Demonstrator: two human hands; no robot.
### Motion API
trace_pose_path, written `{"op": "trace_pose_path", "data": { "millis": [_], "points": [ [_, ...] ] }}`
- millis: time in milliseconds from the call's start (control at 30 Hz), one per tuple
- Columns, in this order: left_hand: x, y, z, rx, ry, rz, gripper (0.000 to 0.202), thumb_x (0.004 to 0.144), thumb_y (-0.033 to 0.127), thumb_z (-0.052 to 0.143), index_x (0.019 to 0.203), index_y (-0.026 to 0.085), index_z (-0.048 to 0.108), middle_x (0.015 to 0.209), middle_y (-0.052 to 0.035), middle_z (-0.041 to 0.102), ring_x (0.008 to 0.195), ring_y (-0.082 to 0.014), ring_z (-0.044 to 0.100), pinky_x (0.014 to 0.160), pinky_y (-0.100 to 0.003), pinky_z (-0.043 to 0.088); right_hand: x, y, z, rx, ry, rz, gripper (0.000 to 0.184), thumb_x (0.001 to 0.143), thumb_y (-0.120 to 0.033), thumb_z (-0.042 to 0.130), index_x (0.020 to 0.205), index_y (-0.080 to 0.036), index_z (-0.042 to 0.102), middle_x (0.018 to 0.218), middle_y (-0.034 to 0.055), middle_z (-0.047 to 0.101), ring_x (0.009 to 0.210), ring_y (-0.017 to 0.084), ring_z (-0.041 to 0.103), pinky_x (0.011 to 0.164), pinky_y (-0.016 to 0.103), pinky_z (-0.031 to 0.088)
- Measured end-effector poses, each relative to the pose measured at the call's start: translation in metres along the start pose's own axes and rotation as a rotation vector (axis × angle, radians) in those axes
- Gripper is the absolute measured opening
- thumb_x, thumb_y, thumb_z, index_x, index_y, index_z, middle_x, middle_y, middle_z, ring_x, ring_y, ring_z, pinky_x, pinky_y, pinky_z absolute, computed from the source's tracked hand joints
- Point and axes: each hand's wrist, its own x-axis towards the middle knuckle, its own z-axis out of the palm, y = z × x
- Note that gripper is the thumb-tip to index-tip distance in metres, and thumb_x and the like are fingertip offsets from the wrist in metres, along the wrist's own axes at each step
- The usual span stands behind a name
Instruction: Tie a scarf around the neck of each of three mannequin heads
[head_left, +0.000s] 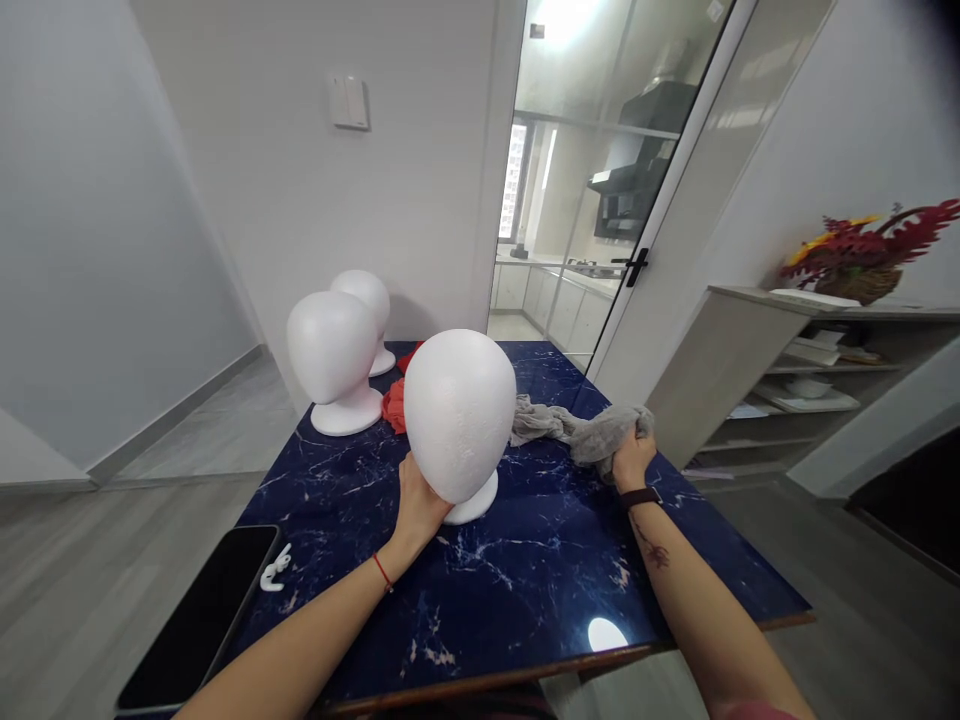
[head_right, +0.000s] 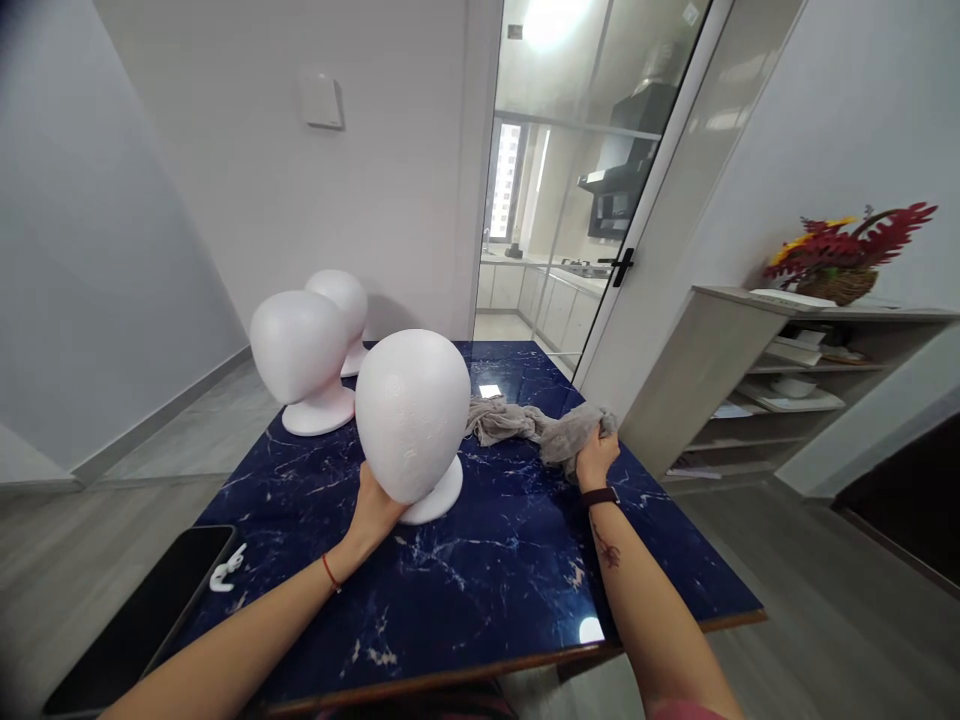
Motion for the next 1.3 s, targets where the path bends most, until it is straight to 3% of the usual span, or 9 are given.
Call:
{"op": "trace_pose_path", "data": {
  "millis": [133,300,467,600,800,1000,1133,1200,1300],
  "points": [
    [0.003,-0.002,-0.001,0.019,0.028,-0.014,0.07,0.06,0.047,0.076,0.116,0.013,0.05,0.112,-0.0153,0.056,0.107,-0.0332,0.052,0.091,-0.047,0.042,-0.01,-0.011,-0.002,-0.009,0.004,-0.008,0.055,0.081,-0.04,0.04,0.131,-0.016,0.046,0.122,0.014,0.058,0.102,0.024,0.057,0.086,0.033,0.041],
    [0.008,-0.004,-0.003,0.038,0.069,0.018,0.07,0.063,0.04,0.074,0.12,0.012,0.046,0.115,-0.0169,0.054,0.114,-0.0346,0.049,0.094,-0.048,0.039,-0.01,-0.009,-0.001,-0.067,-0.132,-0.04,0.046,0.081,-0.041,0.034,0.107,-0.015,0.062,0.101,0.0136,0.066,0.089,0.024,0.057,0.079,0.033,0.041],
    [0.011,-0.007,0.0,0.027,0.079,-0.033,0.075,0.057,0.041,0.079,0.121,0.015,0.047,0.117,-0.0153,0.054,0.115,-0.0345,0.049,0.094,-0.047,0.039,-0.007,-0.002,0.001,-0.19,-0.23,-0.12,0.042,0.081,-0.044,0.033,0.093,-0.016,0.063,0.087,0.011,0.064,0.077,0.022,0.051,0.074,0.033,0.039],
    [0.012,-0.01,0.001,0.034,0.08,-0.01,0.075,0.057,0.042,0.079,0.119,0.014,0.047,0.114,-0.0158,0.056,0.114,-0.035,0.05,0.094,-0.048,0.04,-0.008,-0.001,0.005,-0.218,-0.279,-0.213,0.04,0.081,-0.042,0.031,0.083,-0.016,0.062,0.087,0.0112,0.058,0.079,0.022,0.05,0.075,0.035,0.04],
    [0.016,-0.018,0.002,0.003,0.071,-0.001,0.071,0.056,0.045,0.079,0.115,0.014,0.051,0.112,-0.0151,0.059,0.109,-0.0342,0.053,0.089,-0.047,0.043,-0.01,-0.001,0.008,-0.18,-0.33,-0.274,0.042,0.084,-0.037,0.028,0.096,-0.016,0.063,0.095,0.0115,0.057,0.09,0.023,0.051,0.083,0.037,0.041],
    [0.018,-0.019,0.003,0.07,0.064,-0.004,0.082,0.055,0.046,0.08,0.123,0.014,0.047,0.118,-0.0179,0.055,0.113,-0.0349,0.051,0.092,-0.047,0.041,-0.018,-0.019,0.003,-0.232,-0.517,-0.294,0.039,0.084,-0.031,0.035,0.11,-0.018,0.062,0.098,0.0095,0.059,0.093,0.022,0.054,0.087,0.037,0.042],
    [0.015,-0.012,0.005,0.101,0.034,-0.043,0.087,0.056,0.05,0.078,0.126,0.012,0.045,0.12,-0.0197,0.054,0.114,-0.0362,0.05,0.091,-0.047,0.042,-0.037,-0.042,-0.01,-0.287,-0.468,-0.267,0.038,0.083,-0.026,0.036,0.11,-0.019,0.063,0.097,0.0101,0.056,0.093,0.023,0.055,0.086,0.037,0.043],
    [0.014,-0.01,0.002,0.131,0.024,-0.071,0.089,0.054,0.05,0.079,0.127,0.012,0.044,0.121,-0.0195,0.053,0.116,-0.0361,0.049,0.093,-0.047,0.042,-0.048,-0.054,-0.024,-0.338,-0.503,-0.283,0.035,0.083,-0.026,0.04,0.107,-0.02,0.065,0.102,0.0113,0.053,0.094,0.023,0.056,0.086,0.037,0.044],
    [0.013,-0.009,-0.023,0.256,-0.133,-0.111,0.087,0.046,0.043,0.083,0.12,0.013,0.05,0.126,-0.0202,0.052,0.122,-0.0377,0.046,0.099,-0.048,0.038,-0.058,-0.076,-0.06,-0.422,-0.511,-0.358,0.028,0.08,-0.022,0.047,0.097,-0.02,0.069,0.118,0.0147,0.048,0.111,0.029,0.05,0.091,0.042,0.043]
  ]
}}
